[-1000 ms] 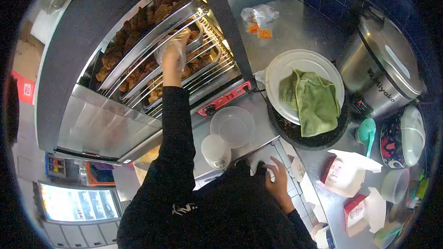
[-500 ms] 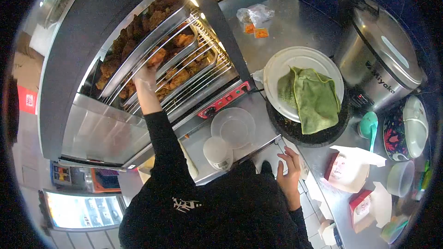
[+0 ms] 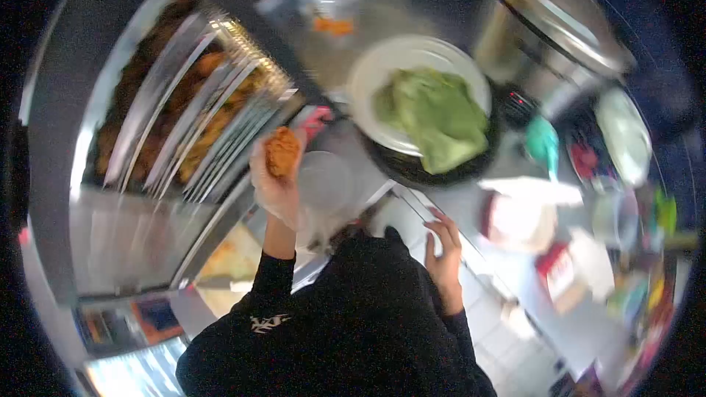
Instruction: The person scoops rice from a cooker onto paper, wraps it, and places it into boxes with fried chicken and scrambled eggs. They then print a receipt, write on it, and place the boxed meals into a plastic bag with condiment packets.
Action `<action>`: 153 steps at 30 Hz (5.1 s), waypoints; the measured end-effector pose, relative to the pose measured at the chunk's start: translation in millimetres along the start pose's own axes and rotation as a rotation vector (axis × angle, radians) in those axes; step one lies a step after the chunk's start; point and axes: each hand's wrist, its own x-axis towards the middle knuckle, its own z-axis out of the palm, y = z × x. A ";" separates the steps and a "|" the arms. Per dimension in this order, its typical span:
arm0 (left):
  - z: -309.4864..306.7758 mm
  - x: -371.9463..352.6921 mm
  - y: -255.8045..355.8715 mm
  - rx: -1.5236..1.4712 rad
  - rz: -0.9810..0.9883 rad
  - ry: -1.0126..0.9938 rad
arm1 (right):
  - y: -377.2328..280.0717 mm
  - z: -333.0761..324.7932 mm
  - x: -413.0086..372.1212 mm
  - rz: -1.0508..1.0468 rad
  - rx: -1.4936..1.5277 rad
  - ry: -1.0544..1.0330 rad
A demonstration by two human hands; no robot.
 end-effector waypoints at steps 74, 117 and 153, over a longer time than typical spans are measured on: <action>154.0 -193.6 19.8 -0.307 -0.753 -0.652 | 41.3 -67.8 -151.2 0.295 -0.059 -0.025; -303.6 -251.7 163.5 -0.614 -0.625 0.273 | -124.0 297.4 -59.7 -0.358 0.422 -0.936; -352.2 -142.5 103.6 -0.170 -0.474 0.505 | -250.5 326.8 184.8 -1.765 -0.378 0.245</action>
